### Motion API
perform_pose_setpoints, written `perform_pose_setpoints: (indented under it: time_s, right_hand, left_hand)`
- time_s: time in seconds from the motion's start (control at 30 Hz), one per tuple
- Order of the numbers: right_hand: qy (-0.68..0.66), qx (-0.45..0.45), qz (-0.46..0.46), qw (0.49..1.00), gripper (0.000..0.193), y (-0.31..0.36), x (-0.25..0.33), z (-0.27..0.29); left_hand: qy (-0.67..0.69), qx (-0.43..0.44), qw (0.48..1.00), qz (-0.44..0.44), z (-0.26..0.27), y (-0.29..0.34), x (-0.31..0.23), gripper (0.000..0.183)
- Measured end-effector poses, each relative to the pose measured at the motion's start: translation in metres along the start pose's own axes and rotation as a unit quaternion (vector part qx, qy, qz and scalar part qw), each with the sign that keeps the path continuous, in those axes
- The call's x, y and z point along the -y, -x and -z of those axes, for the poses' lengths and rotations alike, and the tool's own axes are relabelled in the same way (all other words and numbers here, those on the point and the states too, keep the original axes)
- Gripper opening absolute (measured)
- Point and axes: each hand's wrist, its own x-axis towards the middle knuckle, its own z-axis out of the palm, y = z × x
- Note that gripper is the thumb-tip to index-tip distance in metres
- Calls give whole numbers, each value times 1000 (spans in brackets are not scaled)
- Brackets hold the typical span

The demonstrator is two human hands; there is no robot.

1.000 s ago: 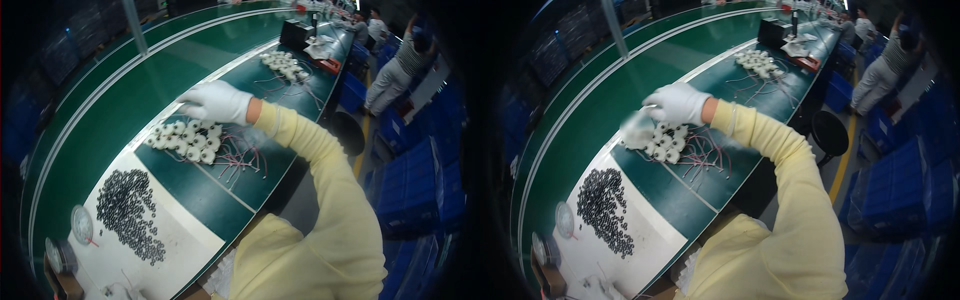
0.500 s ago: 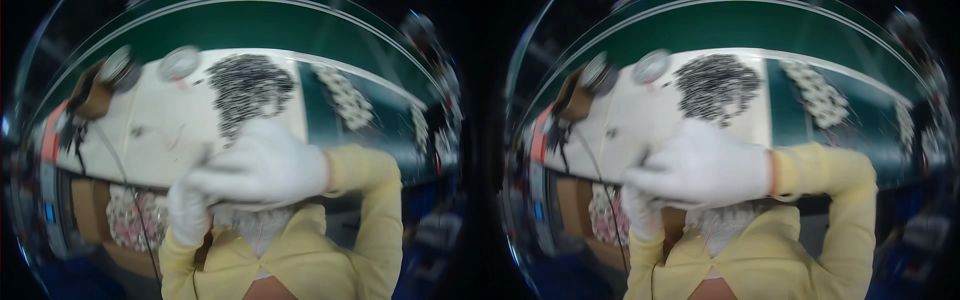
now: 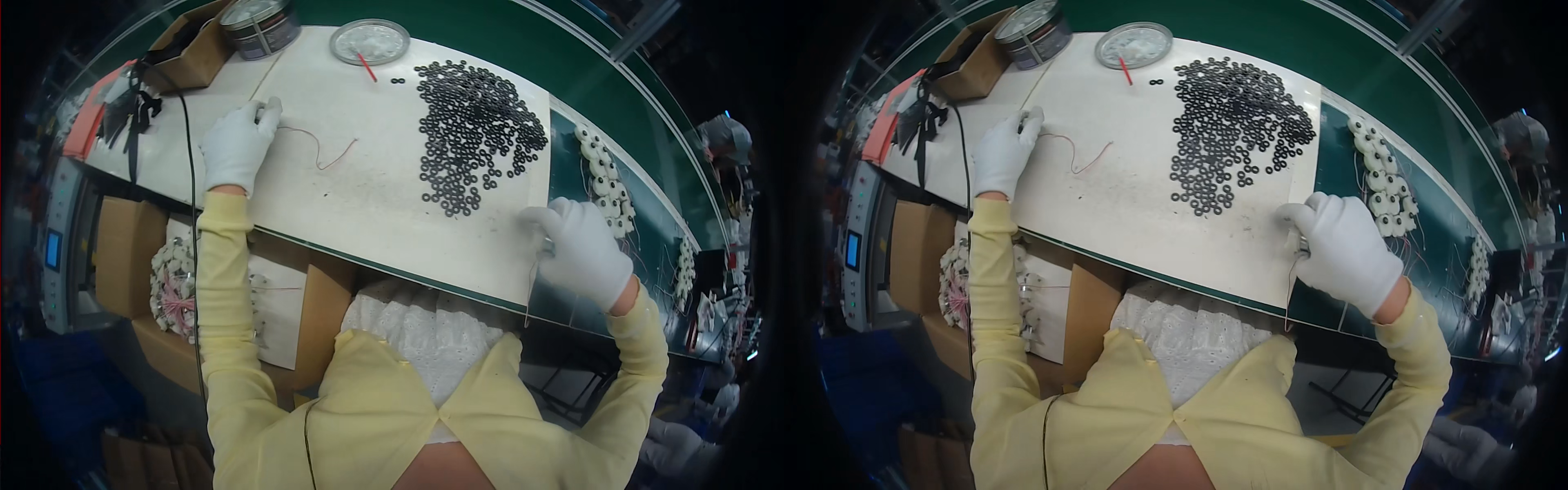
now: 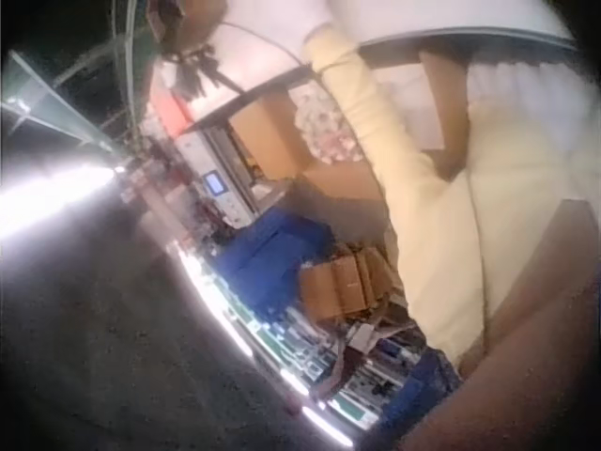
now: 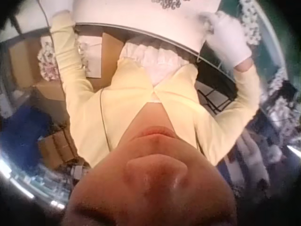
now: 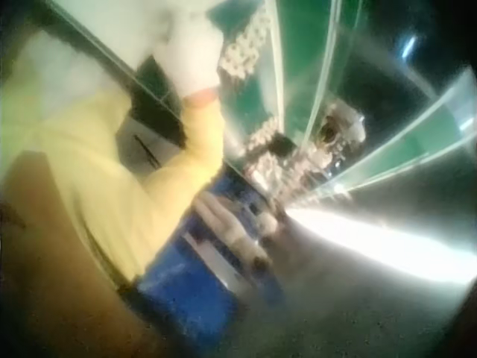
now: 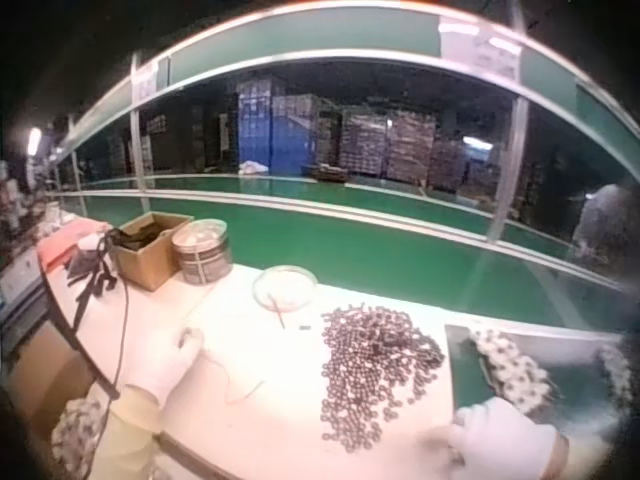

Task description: The person assembles small white electrical components with wires by inserting black washers into their centers. They pick up components from a box, place them on the table, and use a red tool to press the washers into place. The person also organizes the components and washers on the work surface.

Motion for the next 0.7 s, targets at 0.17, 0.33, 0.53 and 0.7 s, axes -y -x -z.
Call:
perform_pose_setpoints:
  time_s: [0.17, 0.33, 0.53, 0.7]
  right_hand:
    - [43, 19, 15, 999, 50, -5, 0, -8]
    - [14, 47, -5, 999, 41, -5, 2, -6]
    - [-317, 25, -95, 943, 35, -19, -1, -34]
    - [-527, 18, -178, 831, 31, -32, 3, -37]
  left_hand:
    - [90, -46, 978, -182, 3, 43, -52, 28]
    - [157, -65, 955, -242, 3, 78, -59, 47]
    - [226, -56, 944, -234, 2, 83, -54, 45]
    - [350, -41, 915, -196, 1, 95, -43, 40]
